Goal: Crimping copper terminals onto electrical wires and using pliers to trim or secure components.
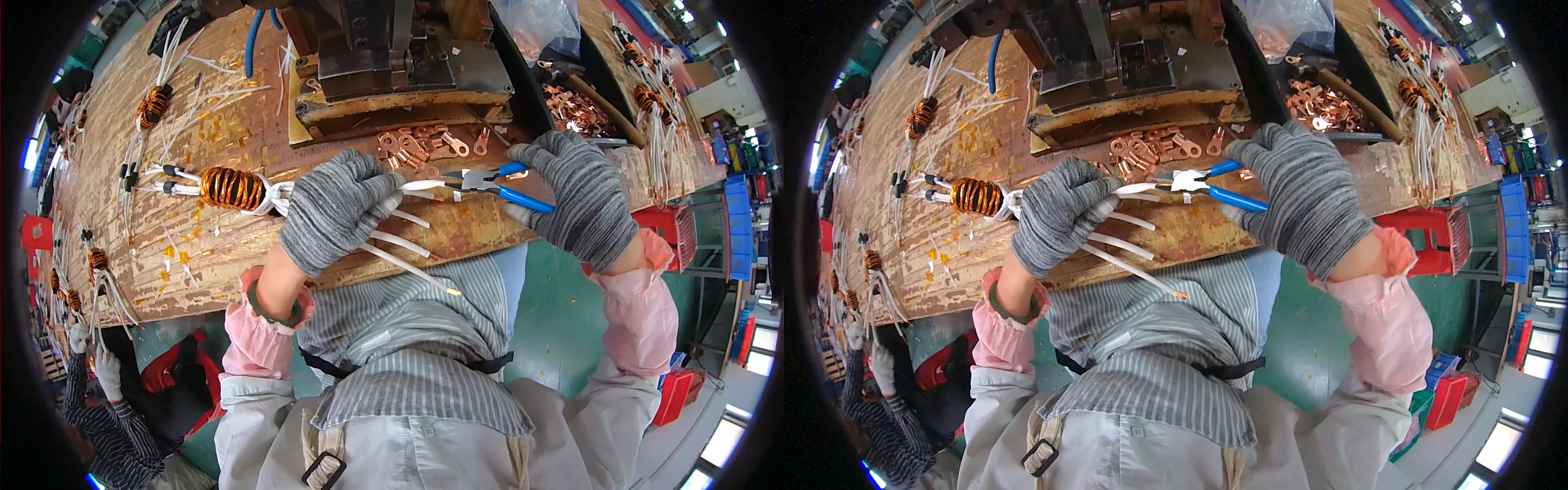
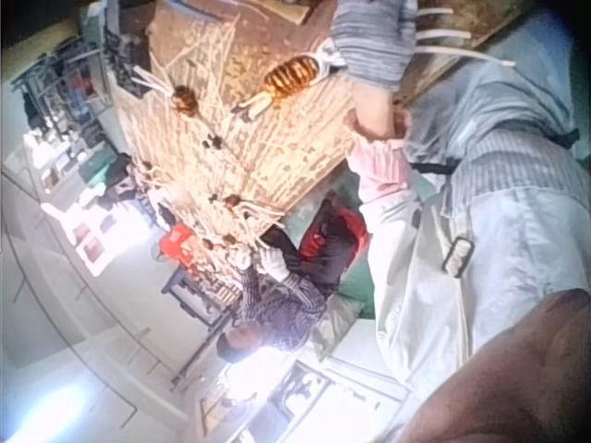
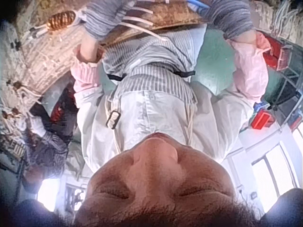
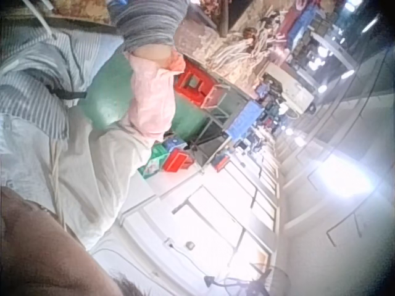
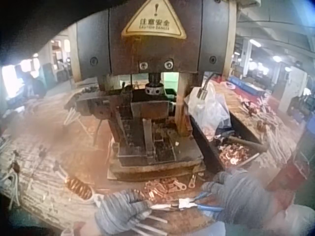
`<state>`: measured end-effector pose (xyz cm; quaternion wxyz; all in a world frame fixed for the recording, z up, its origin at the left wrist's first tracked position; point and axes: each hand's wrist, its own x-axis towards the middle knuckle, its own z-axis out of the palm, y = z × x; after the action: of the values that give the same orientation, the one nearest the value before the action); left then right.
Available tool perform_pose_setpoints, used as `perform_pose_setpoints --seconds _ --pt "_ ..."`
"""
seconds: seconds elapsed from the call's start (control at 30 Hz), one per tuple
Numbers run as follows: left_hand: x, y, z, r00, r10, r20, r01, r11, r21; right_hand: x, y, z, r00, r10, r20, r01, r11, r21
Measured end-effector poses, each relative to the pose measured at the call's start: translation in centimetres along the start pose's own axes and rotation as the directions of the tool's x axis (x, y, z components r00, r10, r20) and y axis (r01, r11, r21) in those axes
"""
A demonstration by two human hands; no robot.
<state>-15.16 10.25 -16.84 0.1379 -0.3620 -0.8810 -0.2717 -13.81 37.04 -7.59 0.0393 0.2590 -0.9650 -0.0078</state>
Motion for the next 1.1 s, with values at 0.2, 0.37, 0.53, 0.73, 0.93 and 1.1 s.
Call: perform_pose_setpoints --seconds 0.2,0.37,0.53,0.73,0.93,1.1 --pt "0.1 0.2 -0.4 0.996 0.029 0.085 -0.029 1.000 0.001 0.3 0.0 0.5 0.987 -0.142 -0.072 0.129 0.978 -0.165" --pt "0.0 -0.2 -0.4 0.996 0.041 0.075 -0.036 0.997 -0.073 -0.2 0.4 0.7 0.986 -0.162 -0.044 0.156 0.980 -0.120" --pt "0.0 -0.4 -0.5 0.994 0.076 0.083 -0.067 0.993 -0.098 -0.7 0.7 1.7 0.976 -0.204 -0.076 0.193 0.973 -0.130" --pt "0.3 0.0 -1.1 0.988 0.034 0.151 -0.010 0.987 -0.158 -0.5 1.0 1.8 0.963 -0.253 -0.092 0.223 0.940 -0.257" --pt "1.1 -0.6 -1.2 0.987 -0.043 0.153 0.087 0.952 -0.293 -3.0 4.7 -1.5 0.395 0.572 -0.719 -0.127 0.809 0.573" --pt "2.9 0.7 -2.0 0.929 -0.213 0.303 0.363 0.684 -0.632 -5.0 -1.5 4.1 0.616 0.321 -0.719 -0.148 0.944 0.294"
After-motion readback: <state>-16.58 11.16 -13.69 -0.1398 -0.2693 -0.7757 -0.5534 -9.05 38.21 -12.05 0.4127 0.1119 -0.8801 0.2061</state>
